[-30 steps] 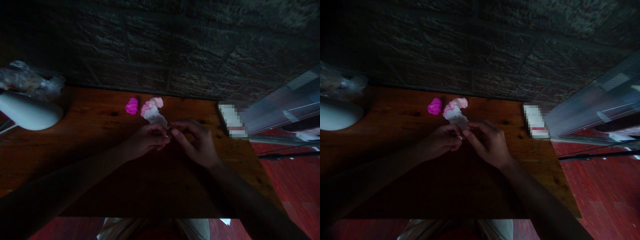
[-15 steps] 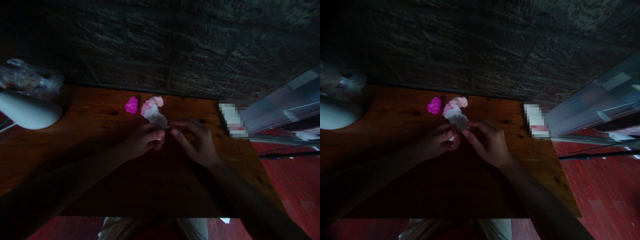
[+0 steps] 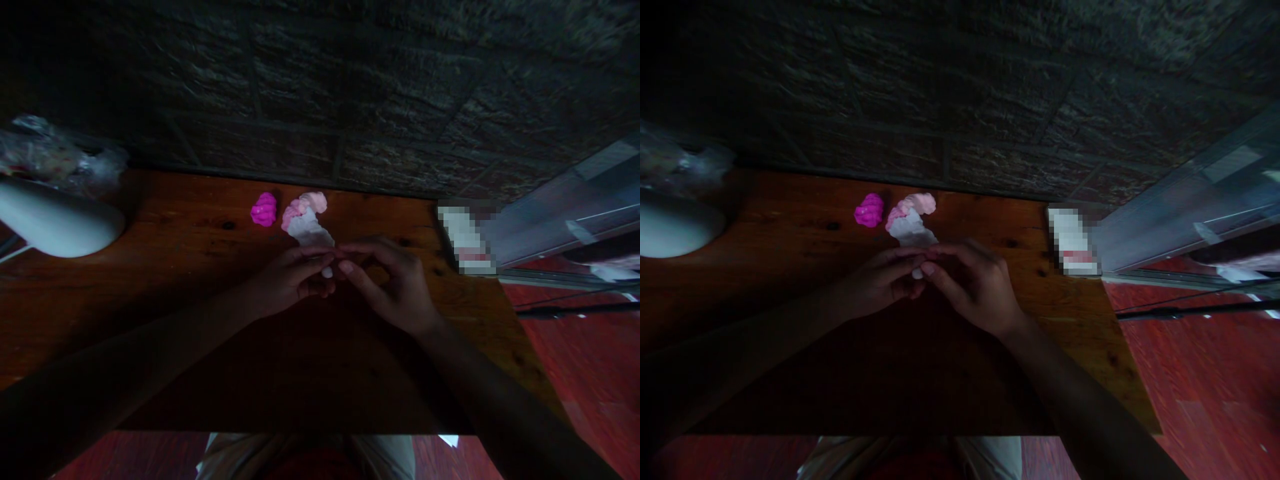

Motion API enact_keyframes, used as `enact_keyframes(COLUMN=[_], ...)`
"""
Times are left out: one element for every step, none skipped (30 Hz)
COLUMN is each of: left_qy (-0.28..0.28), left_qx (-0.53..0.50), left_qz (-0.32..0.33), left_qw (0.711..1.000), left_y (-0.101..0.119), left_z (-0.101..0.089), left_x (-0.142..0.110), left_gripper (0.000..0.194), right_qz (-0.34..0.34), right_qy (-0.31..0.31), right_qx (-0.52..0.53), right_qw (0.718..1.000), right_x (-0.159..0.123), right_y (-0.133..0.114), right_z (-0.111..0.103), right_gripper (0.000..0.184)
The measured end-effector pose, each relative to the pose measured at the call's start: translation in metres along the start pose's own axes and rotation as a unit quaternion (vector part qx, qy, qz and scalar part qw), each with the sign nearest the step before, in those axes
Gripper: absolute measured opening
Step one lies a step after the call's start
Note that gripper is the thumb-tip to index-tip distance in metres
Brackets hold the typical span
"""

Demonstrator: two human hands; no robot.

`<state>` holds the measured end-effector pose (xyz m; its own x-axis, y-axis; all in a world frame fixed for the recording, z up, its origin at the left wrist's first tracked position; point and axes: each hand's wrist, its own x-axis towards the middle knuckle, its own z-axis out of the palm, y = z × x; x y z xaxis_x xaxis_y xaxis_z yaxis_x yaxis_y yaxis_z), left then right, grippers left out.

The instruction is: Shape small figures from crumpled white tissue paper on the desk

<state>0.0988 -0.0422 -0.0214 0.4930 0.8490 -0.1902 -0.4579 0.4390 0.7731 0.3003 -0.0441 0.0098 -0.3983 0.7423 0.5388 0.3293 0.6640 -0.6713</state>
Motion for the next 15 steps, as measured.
enact_keyframes(left_qy=[0.003,0.007,0.009,0.009,0.007,0.005,0.002,-0.002,-0.005,-0.01,-0.016,-0.022,-0.025,-0.025,-0.023], left_qx=[-0.003,-0.007,-0.008,-0.006,-0.001,0.006,0.014,0.02,0.024,0.025,0.025,0.024,0.024,0.024,0.024], left_qz=[0.004,0.01,0.016,0.023,0.029,0.032,0.034,0.035,0.036,0.037,0.037,0.036,0.035,0.032,0.03], left_qw=[1.0,1.0,1.0,1.0,1.0,0.999,0.999,0.999,0.999,0.999,0.999,0.999,0.999,0.999,0.999], left_y=[0.0002,0.0002,0.0002,0.0,-0.0004,-0.0008,-0.0012,-0.0017,-0.0022,-0.0026,-0.003,-0.0033,-0.0036,-0.0038,-0.0038], left_z=[0.0011,0.0021,0.003,0.0037,0.0042,0.0045,0.0045,0.0044,0.0042,0.0038,0.0034,0.0029,0.0026,0.0024,0.0023], left_x=[0.0,0.0001,0.0001,0.0001,0.0001,0.0001,0.0,-0.0001,-0.0003,-0.0004,-0.0006,-0.0008,-0.0009,-0.0011,-0.0012], left_gripper=[0.021,0.023,0.026,0.029,0.03,0.031,0.031,0.031,0.03,0.03,0.031,0.031,0.031,0.031,0.031], right_qz=[-0.008,-0.014,-0.017,-0.017,-0.016,-0.014,-0.013,-0.013,-0.015,-0.017,-0.017,-0.015,-0.013,-0.009,-0.005], right_qy=[-0.01,-0.022,-0.034,-0.045,-0.053,-0.057,-0.057,-0.054,-0.05,-0.046,-0.041,-0.036,-0.033,-0.031,-0.03], right_qx=[0.005,0.01,0.013,0.013,0.012,0.01,0.007,0.006,0.006,0.006,0.004,0.003,0.002,0.001,0.001], right_qw=[1.0,1.0,0.999,0.999,0.998,0.998,0.998,0.998,0.999,0.999,0.999,0.999,0.999,0.999,1.0], right_x=[0.0,-0.0003,-0.0009,-0.0016,-0.0025,-0.0034,-0.0042,-0.0047,-0.005,-0.0051,-0.005,-0.0047,-0.0045,-0.0042,-0.004], right_y=[0.0002,0.0006,0.0013,0.002,0.0029,0.0036,0.0041,0.0043,0.0043,0.0042,0.0039,0.0037,0.0036,0.0036,0.0038], right_z=[0.0002,0.0007,0.0015,0.0027,0.0041,0.0055,0.0069,0.008,0.0087,0.009,0.0088,0.0083,0.0074,0.0065,0.0056], right_gripper=[0.021,0.025,0.03,0.033,0.035,0.034,0.032,0.029,0.026,0.024,0.022,0.02,0.02,0.02,0.021])
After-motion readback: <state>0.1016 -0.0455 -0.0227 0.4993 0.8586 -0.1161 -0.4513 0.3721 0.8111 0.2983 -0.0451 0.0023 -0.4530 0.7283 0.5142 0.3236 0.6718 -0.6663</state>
